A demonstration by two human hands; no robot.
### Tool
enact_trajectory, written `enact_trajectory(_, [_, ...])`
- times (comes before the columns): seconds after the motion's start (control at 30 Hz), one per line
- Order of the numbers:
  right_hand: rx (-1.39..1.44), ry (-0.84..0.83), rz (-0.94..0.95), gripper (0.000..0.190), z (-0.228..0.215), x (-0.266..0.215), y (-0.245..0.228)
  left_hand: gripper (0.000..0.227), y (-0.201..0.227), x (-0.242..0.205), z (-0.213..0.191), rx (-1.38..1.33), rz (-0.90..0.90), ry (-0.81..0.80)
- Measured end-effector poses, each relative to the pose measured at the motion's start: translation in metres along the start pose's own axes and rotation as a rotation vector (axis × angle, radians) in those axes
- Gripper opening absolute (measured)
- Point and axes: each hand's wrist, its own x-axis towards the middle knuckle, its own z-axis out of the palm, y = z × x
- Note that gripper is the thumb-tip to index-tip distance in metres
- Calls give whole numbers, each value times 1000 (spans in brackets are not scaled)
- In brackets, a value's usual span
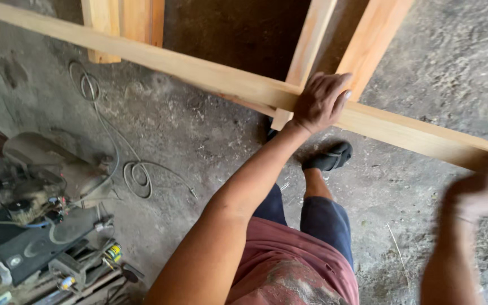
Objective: The person sands a long wooden plank with a sanding block, moving it back and forth along the length of the wood. The person flips the plank to sand different sides and edges.
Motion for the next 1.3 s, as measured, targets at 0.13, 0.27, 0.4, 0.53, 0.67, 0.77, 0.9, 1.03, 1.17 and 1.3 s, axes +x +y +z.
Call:
enact_trajectory(0.13, [289,-328,-101,64,50,3,-218,34,-29,-3,-35,24,-230,108])
enact_trajectory(0.27, [460,-300,-434,58,66,39,-334,35,-123,-3,-116,298,-238,185])
enact_trajectory(0.4, [210,-419,-434,52,-16,59,-237,39,-223,-27,-193,660,-278,81])
enact_trajectory(0.53, [4,-338,-305,27,-57,46,-139,45,-263,-49,-215,593,-417,-49])
enact_trajectory(0.67, [90,-357,-306,50,8,27,-246,42,-260,-51,-209,583,-359,53])
enact_trajectory(0.77, [337,-250,-337,56,86,39,-407,40,-262,-42,-211,508,-479,-35])
enact_trajectory(0.9, [310,-413,-577,44,99,76,-467,38,-254,-37,-223,513,-401,38])
enact_trajectory(1.03, [90,-472,-558,42,-4,88,-297,39,-252,-30,-228,492,-438,-11])
enact_trajectory(1.17, [52,-314,-211,37,-28,53,-219,45,-255,-37,-217,483,-524,-127])
enact_trajectory(1.3, [-10,-351,-241,62,90,38,-404,53,-265,-36,-213,574,-483,-101])
